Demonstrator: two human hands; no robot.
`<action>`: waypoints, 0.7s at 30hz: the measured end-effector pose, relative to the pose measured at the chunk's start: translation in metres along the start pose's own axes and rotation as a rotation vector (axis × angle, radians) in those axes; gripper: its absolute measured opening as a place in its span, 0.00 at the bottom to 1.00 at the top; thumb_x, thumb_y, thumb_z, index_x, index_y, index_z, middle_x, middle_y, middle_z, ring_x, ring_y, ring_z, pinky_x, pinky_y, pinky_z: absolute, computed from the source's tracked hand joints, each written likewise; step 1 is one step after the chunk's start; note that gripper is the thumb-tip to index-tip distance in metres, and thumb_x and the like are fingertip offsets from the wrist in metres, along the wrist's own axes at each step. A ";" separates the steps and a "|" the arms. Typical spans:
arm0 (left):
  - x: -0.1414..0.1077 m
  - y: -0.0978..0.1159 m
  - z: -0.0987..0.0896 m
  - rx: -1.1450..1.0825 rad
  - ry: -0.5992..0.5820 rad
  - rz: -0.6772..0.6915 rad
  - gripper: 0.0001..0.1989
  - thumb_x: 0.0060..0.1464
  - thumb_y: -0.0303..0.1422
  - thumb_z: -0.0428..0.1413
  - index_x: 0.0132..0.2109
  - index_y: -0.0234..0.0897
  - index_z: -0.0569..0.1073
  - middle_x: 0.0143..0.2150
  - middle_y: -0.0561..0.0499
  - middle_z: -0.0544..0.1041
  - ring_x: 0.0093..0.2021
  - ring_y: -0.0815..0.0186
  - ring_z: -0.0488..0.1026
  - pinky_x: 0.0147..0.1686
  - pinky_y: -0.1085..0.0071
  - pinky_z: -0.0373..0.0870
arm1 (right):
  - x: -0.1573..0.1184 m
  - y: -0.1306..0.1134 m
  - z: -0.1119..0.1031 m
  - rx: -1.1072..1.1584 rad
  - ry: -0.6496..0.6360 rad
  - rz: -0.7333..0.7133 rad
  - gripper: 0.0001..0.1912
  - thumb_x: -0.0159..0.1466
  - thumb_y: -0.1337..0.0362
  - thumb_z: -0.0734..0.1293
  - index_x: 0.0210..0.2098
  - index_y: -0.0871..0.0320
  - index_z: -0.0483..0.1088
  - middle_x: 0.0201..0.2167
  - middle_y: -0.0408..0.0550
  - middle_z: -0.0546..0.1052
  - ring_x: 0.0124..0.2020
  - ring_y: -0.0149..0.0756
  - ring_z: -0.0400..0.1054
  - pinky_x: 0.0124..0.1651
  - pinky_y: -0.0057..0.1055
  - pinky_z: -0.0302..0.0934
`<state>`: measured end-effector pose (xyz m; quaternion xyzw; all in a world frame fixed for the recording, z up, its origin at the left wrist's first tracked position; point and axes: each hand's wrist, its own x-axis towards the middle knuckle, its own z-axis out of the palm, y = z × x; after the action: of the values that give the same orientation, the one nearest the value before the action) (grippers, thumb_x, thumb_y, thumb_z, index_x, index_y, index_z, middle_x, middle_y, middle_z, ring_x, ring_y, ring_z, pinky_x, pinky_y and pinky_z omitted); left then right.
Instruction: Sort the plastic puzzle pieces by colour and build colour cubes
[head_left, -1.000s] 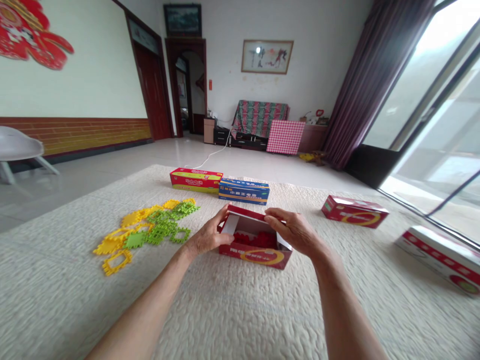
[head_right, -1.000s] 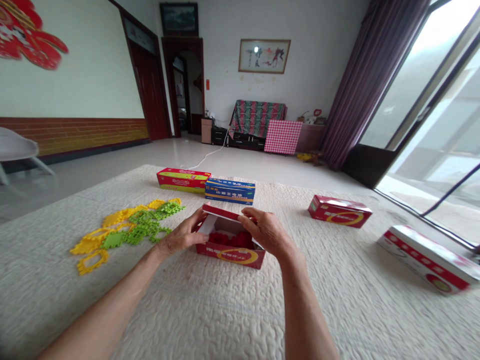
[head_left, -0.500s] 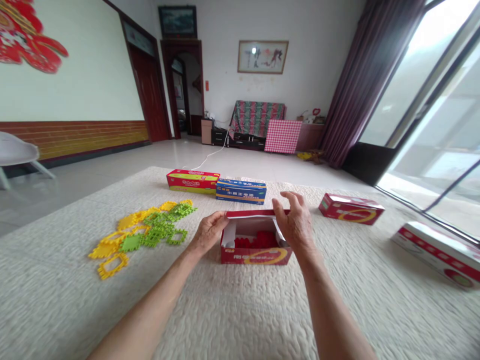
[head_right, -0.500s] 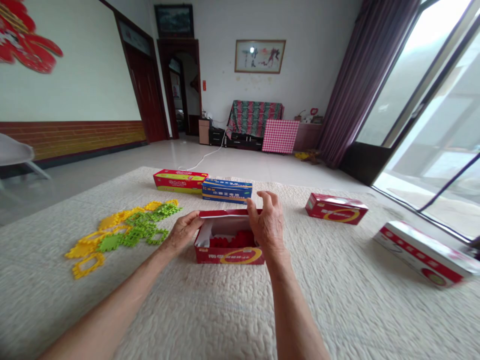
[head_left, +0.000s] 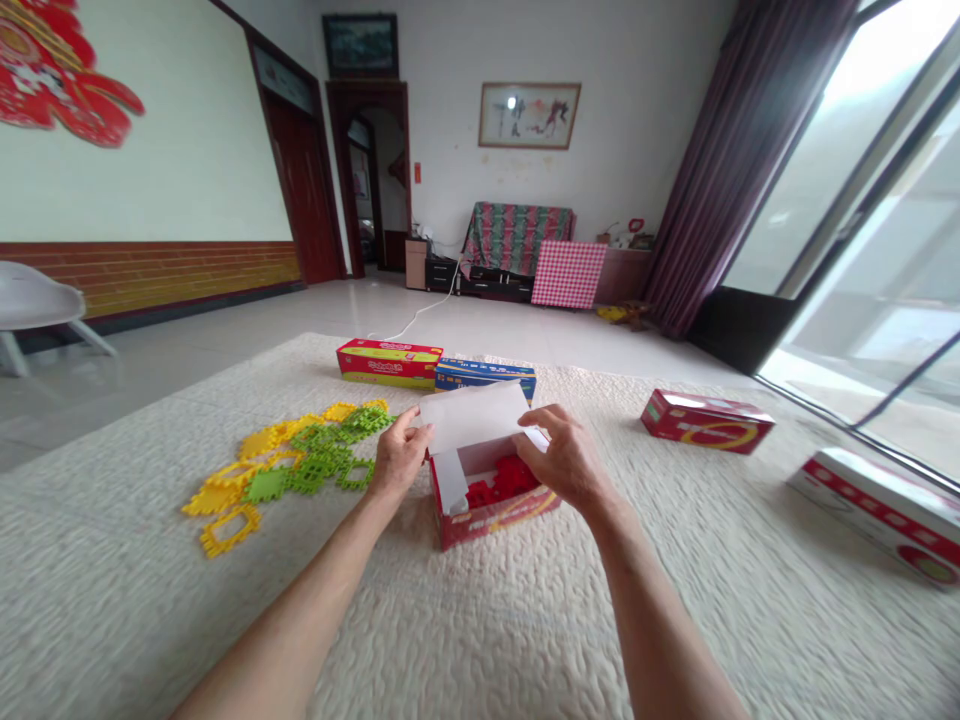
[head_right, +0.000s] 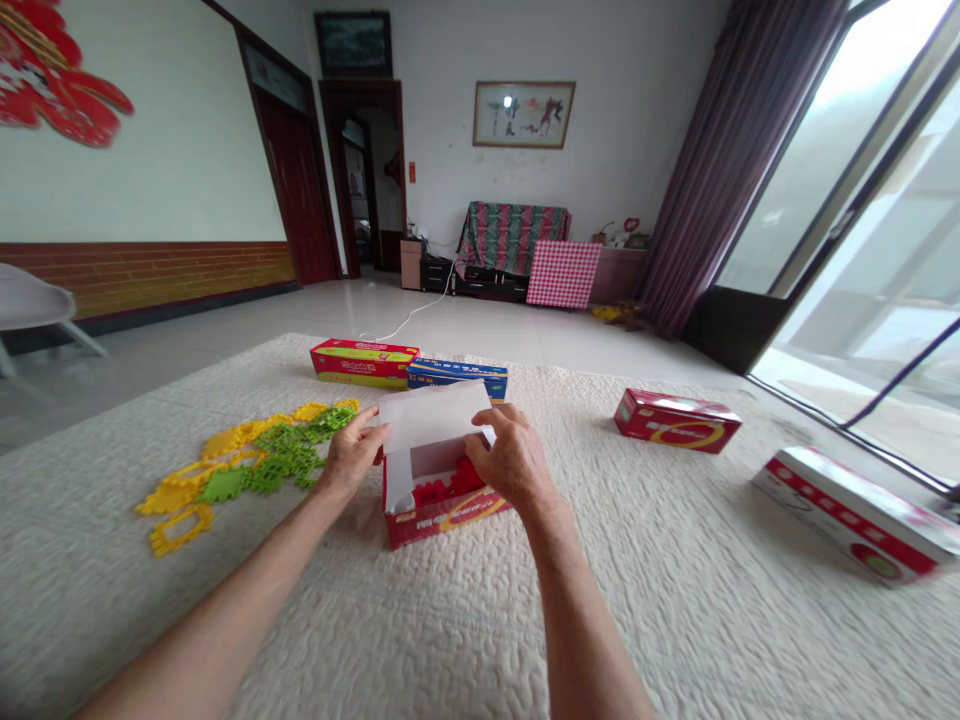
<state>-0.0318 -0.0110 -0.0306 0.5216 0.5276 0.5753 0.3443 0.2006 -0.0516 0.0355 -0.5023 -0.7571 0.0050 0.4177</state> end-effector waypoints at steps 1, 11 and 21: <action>0.001 -0.003 -0.001 0.046 0.010 0.006 0.32 0.48 0.42 0.56 0.58 0.33 0.66 0.22 0.57 0.70 0.21 0.68 0.66 0.23 0.73 0.63 | 0.000 0.002 0.001 -0.042 -0.052 0.030 0.09 0.55 0.65 0.66 0.36 0.56 0.73 0.39 0.50 0.74 0.40 0.40 0.69 0.46 0.39 0.62; -0.004 0.007 -0.004 0.437 0.158 0.374 0.18 0.49 0.34 0.55 0.48 0.38 0.73 0.57 0.43 0.69 0.57 0.53 0.66 0.58 0.58 0.60 | -0.003 0.018 -0.005 -0.129 -0.145 0.158 0.10 0.56 0.69 0.62 0.34 0.56 0.75 0.39 0.51 0.73 0.41 0.39 0.68 0.47 0.37 0.60; -0.010 0.017 -0.006 0.663 0.072 0.640 0.11 0.56 0.30 0.50 0.42 0.40 0.77 0.48 0.44 0.75 0.51 0.55 0.67 0.56 0.58 0.60 | -0.001 0.044 -0.009 -0.210 0.083 0.266 0.14 0.56 0.69 0.60 0.36 0.57 0.76 0.37 0.50 0.74 0.35 0.37 0.69 0.40 0.32 0.60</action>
<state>-0.0328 -0.0258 -0.0156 0.7199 0.5074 0.4704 -0.0545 0.2396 -0.0348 0.0222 -0.6385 -0.6626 -0.0396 0.3894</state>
